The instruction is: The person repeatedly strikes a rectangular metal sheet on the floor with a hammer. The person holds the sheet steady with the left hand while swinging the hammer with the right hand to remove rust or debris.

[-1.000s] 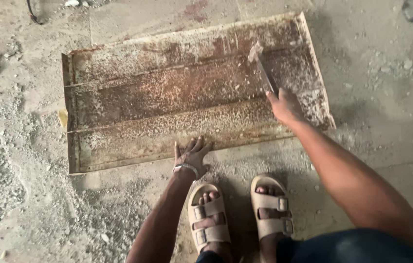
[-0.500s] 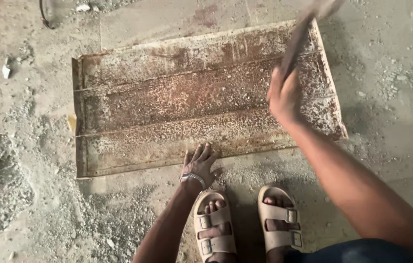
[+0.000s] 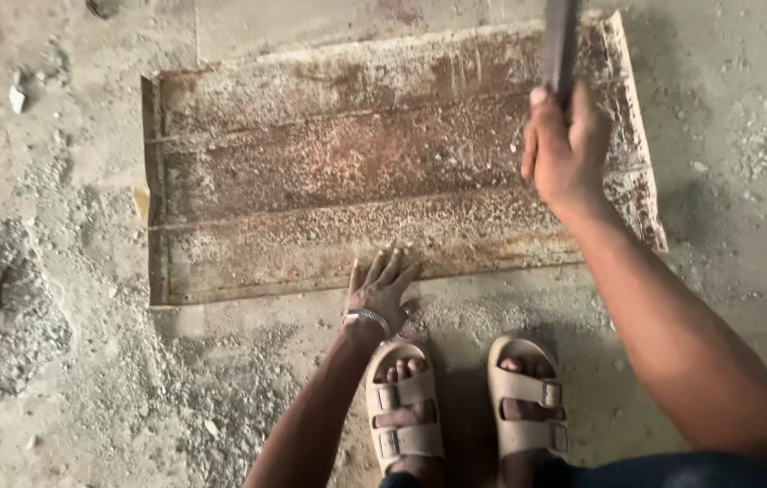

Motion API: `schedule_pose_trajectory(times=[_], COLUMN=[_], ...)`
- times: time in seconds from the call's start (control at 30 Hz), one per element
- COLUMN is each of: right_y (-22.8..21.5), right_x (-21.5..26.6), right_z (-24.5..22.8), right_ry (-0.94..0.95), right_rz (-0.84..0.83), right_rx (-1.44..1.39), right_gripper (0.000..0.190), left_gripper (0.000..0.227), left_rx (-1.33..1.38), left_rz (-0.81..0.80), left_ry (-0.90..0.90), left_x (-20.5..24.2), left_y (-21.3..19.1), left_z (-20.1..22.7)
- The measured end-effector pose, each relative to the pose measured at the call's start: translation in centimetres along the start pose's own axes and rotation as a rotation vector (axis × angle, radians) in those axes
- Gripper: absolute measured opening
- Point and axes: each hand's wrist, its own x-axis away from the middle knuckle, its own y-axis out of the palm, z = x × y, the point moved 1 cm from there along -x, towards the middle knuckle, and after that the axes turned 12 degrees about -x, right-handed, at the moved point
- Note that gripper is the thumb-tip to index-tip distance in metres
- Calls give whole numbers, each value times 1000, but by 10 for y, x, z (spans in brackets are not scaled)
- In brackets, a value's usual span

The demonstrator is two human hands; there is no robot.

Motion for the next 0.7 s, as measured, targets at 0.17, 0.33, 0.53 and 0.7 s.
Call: schedule_pose_trajectory(times=[0.17, 0.33, 0.53, 0.7], right_y=[36, 41, 25, 34], right_x=[-3, 40, 34, 3], right_z=[39, 117, 77, 19], right_ry=[-221, 532, 415, -183], right_rz=[77, -384, -293, -125], right_rx=[-74, 771, 490, -63], right_gripper=[54, 43, 42, 33], left_gripper=[72, 79, 82, 84], left_rx=[-46, -29, -53, -93], left_rz=[-15, -43, 30, 51], left_ry=[10, 7, 38, 47], left_x=[1, 0, -8, -5], left_y=[-3, -9, -2, 15], left_z=[4, 2, -3, -4])
